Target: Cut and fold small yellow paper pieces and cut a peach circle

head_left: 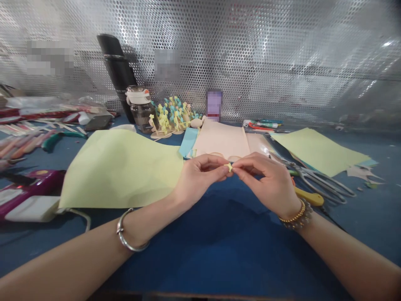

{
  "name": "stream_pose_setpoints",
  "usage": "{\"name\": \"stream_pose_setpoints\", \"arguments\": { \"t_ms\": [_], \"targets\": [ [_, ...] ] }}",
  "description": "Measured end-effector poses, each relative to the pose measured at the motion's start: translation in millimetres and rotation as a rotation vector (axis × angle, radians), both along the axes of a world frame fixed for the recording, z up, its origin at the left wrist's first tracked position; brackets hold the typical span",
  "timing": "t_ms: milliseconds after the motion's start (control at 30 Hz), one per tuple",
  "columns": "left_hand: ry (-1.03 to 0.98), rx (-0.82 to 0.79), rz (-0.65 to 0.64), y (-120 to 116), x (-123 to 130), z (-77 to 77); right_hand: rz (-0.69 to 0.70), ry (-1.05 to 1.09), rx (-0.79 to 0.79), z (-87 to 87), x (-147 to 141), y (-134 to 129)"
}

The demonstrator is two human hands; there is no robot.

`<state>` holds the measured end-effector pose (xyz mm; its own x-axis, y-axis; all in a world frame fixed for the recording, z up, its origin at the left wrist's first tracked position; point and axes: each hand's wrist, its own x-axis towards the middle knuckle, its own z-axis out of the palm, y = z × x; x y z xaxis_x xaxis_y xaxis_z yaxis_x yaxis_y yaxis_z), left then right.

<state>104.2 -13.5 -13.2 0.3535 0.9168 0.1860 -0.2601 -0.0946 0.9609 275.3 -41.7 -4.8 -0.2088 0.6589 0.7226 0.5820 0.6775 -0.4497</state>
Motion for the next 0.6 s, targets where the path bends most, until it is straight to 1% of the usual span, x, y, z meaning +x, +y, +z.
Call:
{"name": "stream_pose_setpoints", "arguments": {
  "t_ms": [200, 467, 600],
  "targets": [
    [0.042, 0.034, 0.009, 2.2, -0.5, 1.2, 0.013, -0.008, -0.006, -1.4, 0.9, 0.5],
    [0.054, 0.096, -0.004, 5.5, -0.7, -2.7, -0.015, 0.012, -0.038, -0.9, -0.6, 0.6],
    [0.098, 0.138, 0.027, 6.6, -2.2, -0.8, -0.013, 0.021, -0.068, 1.7, 0.0, 0.7]
  ]
}}
